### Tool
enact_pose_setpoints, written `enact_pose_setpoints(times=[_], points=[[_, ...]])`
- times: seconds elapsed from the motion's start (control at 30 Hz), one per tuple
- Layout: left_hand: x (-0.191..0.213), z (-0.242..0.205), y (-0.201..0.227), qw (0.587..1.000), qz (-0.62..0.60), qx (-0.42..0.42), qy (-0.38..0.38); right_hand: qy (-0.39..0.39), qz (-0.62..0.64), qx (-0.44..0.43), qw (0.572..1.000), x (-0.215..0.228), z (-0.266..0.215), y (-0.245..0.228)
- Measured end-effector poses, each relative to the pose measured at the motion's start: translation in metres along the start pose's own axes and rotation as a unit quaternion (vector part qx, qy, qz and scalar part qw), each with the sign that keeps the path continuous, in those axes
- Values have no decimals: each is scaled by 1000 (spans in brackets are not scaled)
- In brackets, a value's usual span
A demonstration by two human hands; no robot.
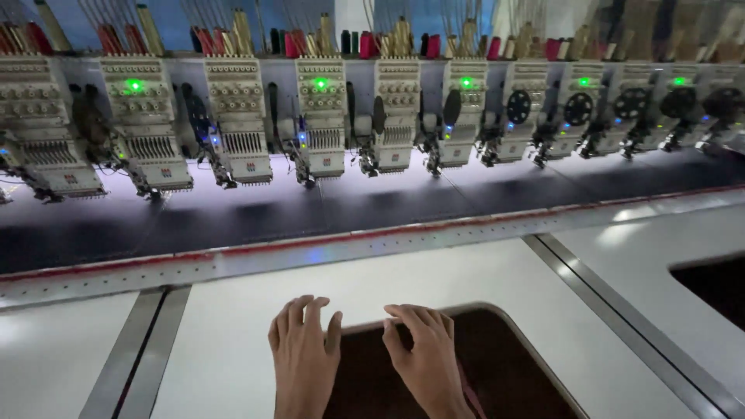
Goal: The person walks along a row of industrial sewing machines, carrying a bobbin. They place the bobbin into one machine and then proceed to thread the needle area of several machines by hand, guiding the thread through the tension mechanisms and needle eyes.
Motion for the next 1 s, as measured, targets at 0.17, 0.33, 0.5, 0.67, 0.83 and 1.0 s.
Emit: enact_pose_setpoints(times=[0.17,0.33,0.5,0.67,0.83,1.0], points=[[-88,74,-11,1000,4,3,12,20,17,45,999,-74,81,48],[-165,143,-9,1000,1,6,2,12,30,38,999,-142,153,97],[-267,191,-28,1000,14,14,20,-12,32,19,999,-224,213,172],[-369,244,-46,997,57,32,31,-61,35,17,997,-304,278,237],[-432,298,-67,992,66,105,-2,-109,60,22,992,-383,335,279],[-465,348,-112,990,56,119,44,-87,93,63,990,-461,382,285]])
Point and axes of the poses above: each hand's wrist, its own z-axis towards the middle knuckle, its own x-axis out of the back of the hand, y = z × x, the point moved 4 cm from there along z, towards the middle knuckle, and after that the axes turned 14 degrees about y, right-handed, at the moved point
